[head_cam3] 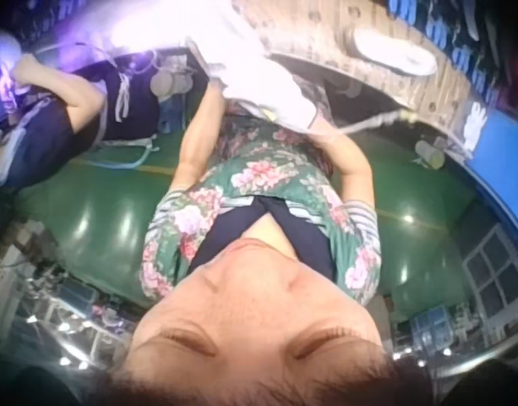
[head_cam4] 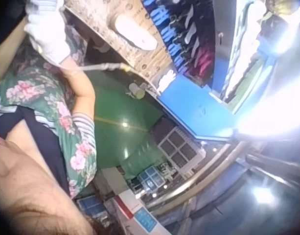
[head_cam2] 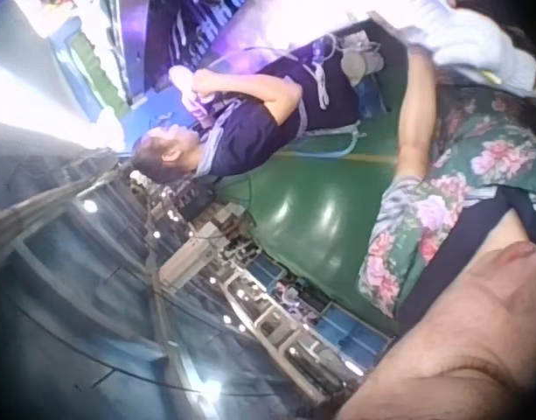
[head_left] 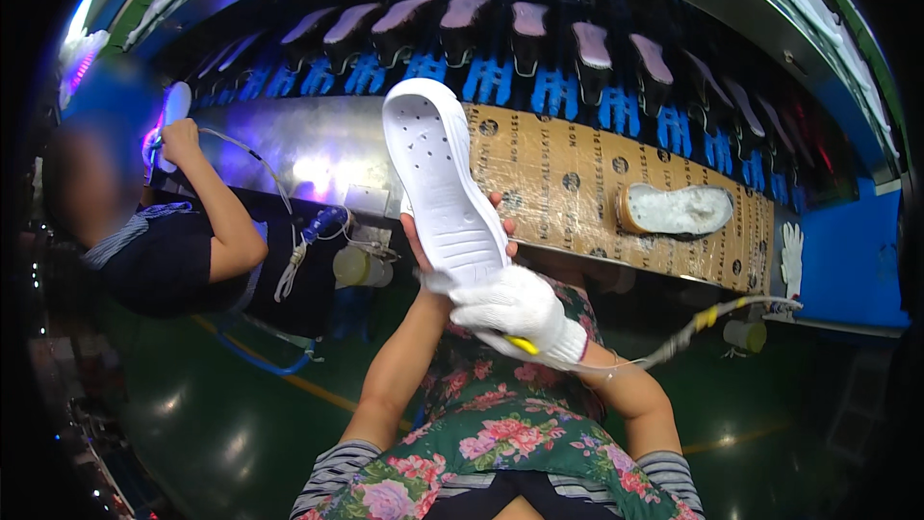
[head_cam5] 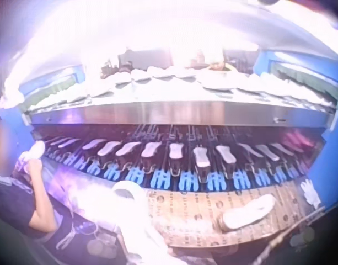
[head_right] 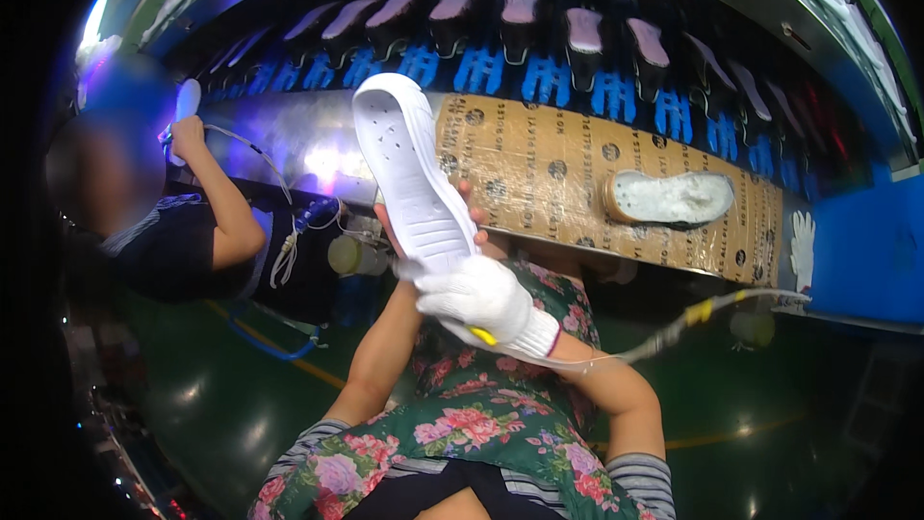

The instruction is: The person repeatedly picks white slip-on shoes from a conveyor belt, uses a yellow-handled tool to trim or scrape the sole and edges, then places the shoes back on the belt. The process is repeated for multiple shoes in a factory setting.

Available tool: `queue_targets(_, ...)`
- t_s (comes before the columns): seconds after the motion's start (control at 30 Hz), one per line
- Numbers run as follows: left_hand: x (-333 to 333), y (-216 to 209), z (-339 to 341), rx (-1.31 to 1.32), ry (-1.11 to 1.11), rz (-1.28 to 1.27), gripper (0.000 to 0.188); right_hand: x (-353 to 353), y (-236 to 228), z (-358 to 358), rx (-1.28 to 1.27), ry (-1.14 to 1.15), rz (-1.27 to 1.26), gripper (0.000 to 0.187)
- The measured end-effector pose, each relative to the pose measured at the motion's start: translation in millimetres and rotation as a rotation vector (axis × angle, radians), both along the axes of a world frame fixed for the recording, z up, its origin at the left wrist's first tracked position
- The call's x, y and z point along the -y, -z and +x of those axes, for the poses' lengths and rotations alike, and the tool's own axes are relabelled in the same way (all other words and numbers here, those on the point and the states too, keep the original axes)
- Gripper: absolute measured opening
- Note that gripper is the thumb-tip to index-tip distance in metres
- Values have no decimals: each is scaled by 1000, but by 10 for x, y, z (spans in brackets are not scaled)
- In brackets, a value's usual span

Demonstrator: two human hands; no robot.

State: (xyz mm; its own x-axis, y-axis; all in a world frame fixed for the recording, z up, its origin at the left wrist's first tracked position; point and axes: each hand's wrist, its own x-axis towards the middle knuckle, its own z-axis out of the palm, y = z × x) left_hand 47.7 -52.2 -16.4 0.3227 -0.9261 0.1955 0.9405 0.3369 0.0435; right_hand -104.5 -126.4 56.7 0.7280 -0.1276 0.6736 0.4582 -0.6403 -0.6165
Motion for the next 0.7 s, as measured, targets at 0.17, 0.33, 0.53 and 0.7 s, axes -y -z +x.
queue_targets(0.17,-24,42,102,75,62,49,119,134,25,58,-15,124,101,33)
queue_targets(0.33,83,-117,248,81,110,55,123,-77,152,-23,16,-21,25,36)
queue_targets(0.53,133,-189,361,152,266,39,120,123,35,-8,-48,111,103,30)
queue_targets(0.7,245,-224,458,295,332,-59,125,-9,5,-127,-156,-107,313,25)
